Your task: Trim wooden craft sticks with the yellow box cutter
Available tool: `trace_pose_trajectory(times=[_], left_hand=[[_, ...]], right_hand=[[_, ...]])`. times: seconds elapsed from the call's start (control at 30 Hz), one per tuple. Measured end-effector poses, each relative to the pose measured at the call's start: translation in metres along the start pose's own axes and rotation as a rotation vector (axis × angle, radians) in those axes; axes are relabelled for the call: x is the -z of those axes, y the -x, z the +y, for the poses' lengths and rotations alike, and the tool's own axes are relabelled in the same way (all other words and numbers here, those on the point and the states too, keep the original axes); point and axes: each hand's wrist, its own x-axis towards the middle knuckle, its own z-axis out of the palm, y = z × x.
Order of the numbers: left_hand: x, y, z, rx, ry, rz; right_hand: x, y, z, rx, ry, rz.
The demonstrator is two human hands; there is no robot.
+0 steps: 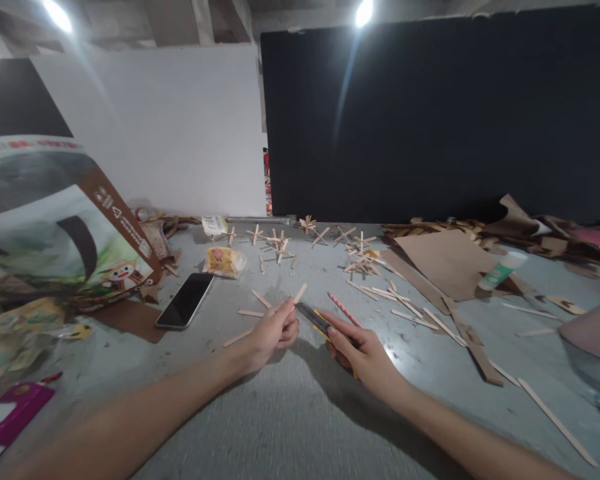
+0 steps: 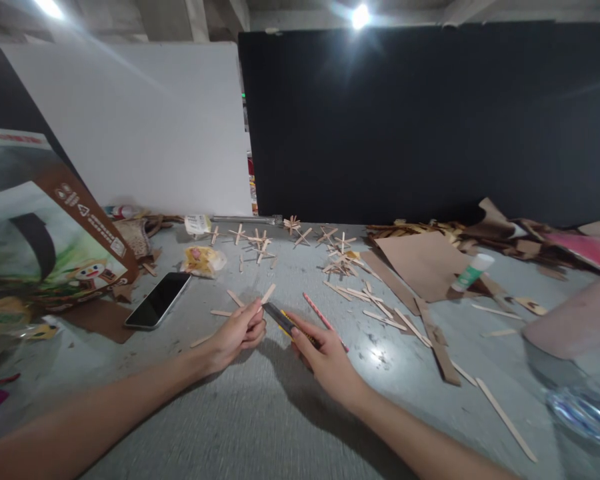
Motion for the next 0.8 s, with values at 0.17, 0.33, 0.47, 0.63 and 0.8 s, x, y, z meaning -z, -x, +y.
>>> trace_pose_trajectory(times=[0.17, 0.33, 0.47, 0.63, 0.8], left_hand=[[0.0006, 0.0002, 0.0015, 0.006, 0.004, -0.018], [0.0027, -0.0001, 0.0009, 0.009, 0.0, -0.035], [0.0037, -0.0006, -0.0006, 0.018, 0.004, -0.035], [0.0017, -0.0013, 0.0008, 0.019, -0.001, -0.027], [-0.001, 0.0014, 0.0036, 0.019, 0.002, -0.024]], right_hand=[[0.0021, -0.0011, 0.002, -0.012, 0.035, -0.01], [0.0034, -0.0015, 0.0018, -0.025, 0.044, -0.019], [0.004, -0.0012, -0.0007, -0.022, 0.061, -0.024], [0.0045, -0.0011, 0.0006, -0.016, 0.088, -0.028], [0.0046, -0.0015, 0.0, -0.005, 0.102, -0.049]])
